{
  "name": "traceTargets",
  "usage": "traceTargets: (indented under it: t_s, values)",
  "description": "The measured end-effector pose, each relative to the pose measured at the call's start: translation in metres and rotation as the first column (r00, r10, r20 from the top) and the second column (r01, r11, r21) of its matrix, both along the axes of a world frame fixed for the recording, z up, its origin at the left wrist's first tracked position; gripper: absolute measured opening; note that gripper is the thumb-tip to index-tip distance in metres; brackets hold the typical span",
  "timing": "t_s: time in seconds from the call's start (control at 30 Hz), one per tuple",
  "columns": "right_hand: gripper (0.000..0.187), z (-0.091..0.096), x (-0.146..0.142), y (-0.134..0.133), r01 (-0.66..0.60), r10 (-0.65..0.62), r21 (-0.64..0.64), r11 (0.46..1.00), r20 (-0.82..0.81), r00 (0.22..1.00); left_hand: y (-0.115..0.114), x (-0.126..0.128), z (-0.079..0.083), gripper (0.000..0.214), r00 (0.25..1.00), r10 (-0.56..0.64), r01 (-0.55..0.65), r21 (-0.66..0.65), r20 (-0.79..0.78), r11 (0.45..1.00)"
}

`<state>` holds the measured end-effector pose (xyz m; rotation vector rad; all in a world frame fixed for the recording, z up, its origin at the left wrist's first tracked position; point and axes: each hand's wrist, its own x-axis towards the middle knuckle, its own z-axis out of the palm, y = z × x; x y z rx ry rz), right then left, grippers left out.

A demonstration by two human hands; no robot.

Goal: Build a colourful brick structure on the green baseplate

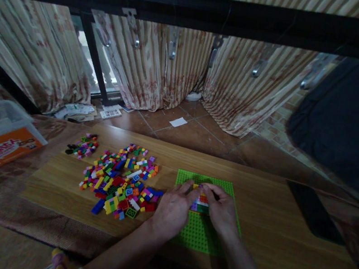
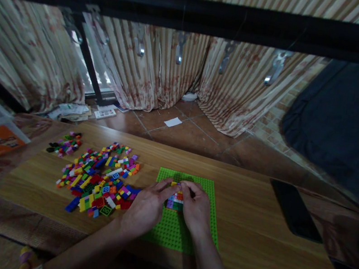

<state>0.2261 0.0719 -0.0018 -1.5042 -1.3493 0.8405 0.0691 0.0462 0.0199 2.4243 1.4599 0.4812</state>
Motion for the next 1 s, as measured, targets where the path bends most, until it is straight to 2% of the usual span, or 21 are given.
traceTargets:
  t_s: [0.1,0.23,0.37,0.53,0.67,0.77,0.9,1.0]
  values:
    - [0.037,-0.001,0.003,0.000,0.027,-0.027,-0.031,0.999,-0.001,1.000,0.000,-0.003,-0.003,0.067,0.998,-0.017,0.017,0.006,0.058,1.000]
    - [0.042,-0.002,0.008,0.002,0.067,-0.073,-0.110,0.992,-0.051,0.996,0.005,-0.010,-0.005,0.069,0.973,0.002,0.002,-0.017,0.232,1.000]
    - [0.044,0.000,0.010,0.001,0.076,-0.083,-0.130,0.989,-0.052,0.995,0.017,-0.022,0.002,0.057,0.917,0.075,-0.097,0.036,0.393,0.995]
    - [0.045,0.005,0.012,0.000,0.178,-0.187,-0.128,0.976,-0.067,0.980,0.028,-0.041,0.010,0.044,0.868,0.172,-0.237,0.084,0.466,0.968]
    - [0.045,0.005,0.018,-0.001,0.222,-0.229,-0.088,0.971,-0.087,0.970,0.035,-0.066,0.016,0.035,0.838,0.293,-0.367,0.078,0.461,0.927]
    - [0.045,0.007,0.019,-0.003,0.225,-0.232,-0.111,0.968,-0.059,0.971,0.041,-0.091,0.024,0.029,0.788,0.442,-0.503,0.033,0.430,0.864]
    - [0.040,0.011,0.018,-0.005,0.232,-0.231,-0.142,0.962,0.020,0.973,0.043,-0.120,0.033,0.023,0.772,0.597,-0.601,-0.053,0.219,0.797]
    - [0.037,0.013,0.015,-0.006,0.235,-0.237,-0.156,0.959,0.011,0.972,0.042,-0.128,0.033,0.024,0.791,0.608,-0.606,-0.048,0.076,0.794]
